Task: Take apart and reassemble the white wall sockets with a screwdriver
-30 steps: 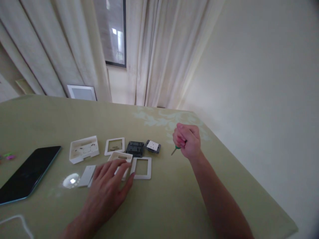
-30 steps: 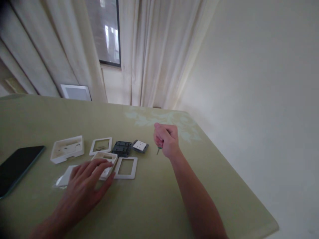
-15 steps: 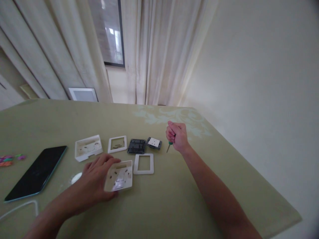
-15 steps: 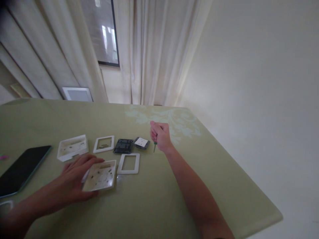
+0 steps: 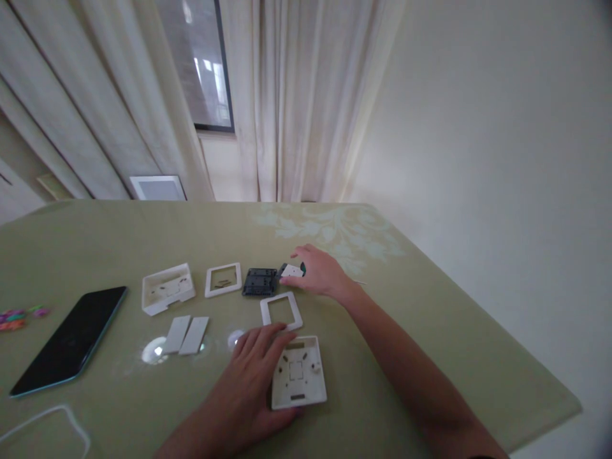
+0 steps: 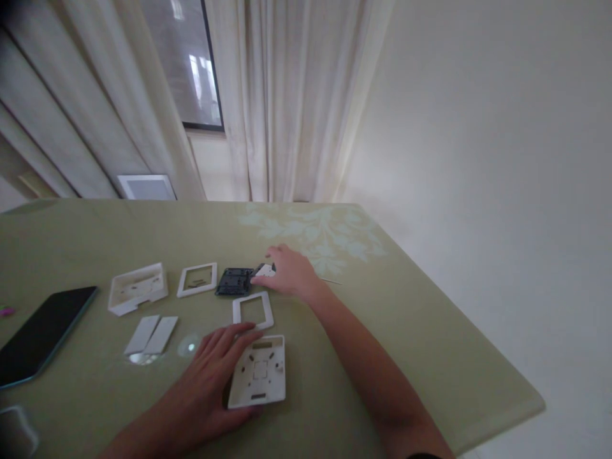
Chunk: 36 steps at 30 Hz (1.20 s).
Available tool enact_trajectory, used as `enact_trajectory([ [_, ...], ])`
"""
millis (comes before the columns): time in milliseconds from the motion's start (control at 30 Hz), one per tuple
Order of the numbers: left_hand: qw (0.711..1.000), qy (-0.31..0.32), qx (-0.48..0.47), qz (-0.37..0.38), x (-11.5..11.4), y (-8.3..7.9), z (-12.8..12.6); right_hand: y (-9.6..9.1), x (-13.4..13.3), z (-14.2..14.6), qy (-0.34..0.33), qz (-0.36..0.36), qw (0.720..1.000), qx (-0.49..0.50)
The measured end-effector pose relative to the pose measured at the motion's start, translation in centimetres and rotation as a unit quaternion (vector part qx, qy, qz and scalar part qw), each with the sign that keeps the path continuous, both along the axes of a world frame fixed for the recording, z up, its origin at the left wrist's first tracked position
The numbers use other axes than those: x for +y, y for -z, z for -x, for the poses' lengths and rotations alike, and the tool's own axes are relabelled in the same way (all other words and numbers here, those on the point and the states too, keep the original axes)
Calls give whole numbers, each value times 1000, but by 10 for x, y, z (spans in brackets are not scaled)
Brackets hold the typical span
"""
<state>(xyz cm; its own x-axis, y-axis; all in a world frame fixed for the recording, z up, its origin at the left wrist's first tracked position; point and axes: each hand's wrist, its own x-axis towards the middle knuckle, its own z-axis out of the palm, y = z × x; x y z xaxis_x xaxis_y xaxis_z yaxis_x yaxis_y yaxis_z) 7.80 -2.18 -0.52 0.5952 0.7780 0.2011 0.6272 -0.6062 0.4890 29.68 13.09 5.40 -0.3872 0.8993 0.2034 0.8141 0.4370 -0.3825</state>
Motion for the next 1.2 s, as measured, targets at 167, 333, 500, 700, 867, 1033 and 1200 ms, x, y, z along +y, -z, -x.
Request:
enact_trajectory([
  [167,1000,-8,3,-25,14,7,12,20,5,2,-8,93,991,-92],
  [333,1000,-13,-15,-9,17,5,21,13,13,-6,-10,107,987,-115],
  [500,996,-17,-65,65,15,-1,27,-39,-16,-17,-105,81,989,-66],
  [700,989,-38,-128,61,15,14,19,-49,-87,-3,-208,128,965,-93],
  [867,986,-45,-151,56,17,24,19,-13,-105,8,-179,152,955,-182],
  [1033,989,-18,-128,72,18,14,27,-11,-102,4,-157,165,959,-170],
  [1200,991,-38,-112,55,16,9,26,-23,-93,-14,-169,184,953,-172],
])
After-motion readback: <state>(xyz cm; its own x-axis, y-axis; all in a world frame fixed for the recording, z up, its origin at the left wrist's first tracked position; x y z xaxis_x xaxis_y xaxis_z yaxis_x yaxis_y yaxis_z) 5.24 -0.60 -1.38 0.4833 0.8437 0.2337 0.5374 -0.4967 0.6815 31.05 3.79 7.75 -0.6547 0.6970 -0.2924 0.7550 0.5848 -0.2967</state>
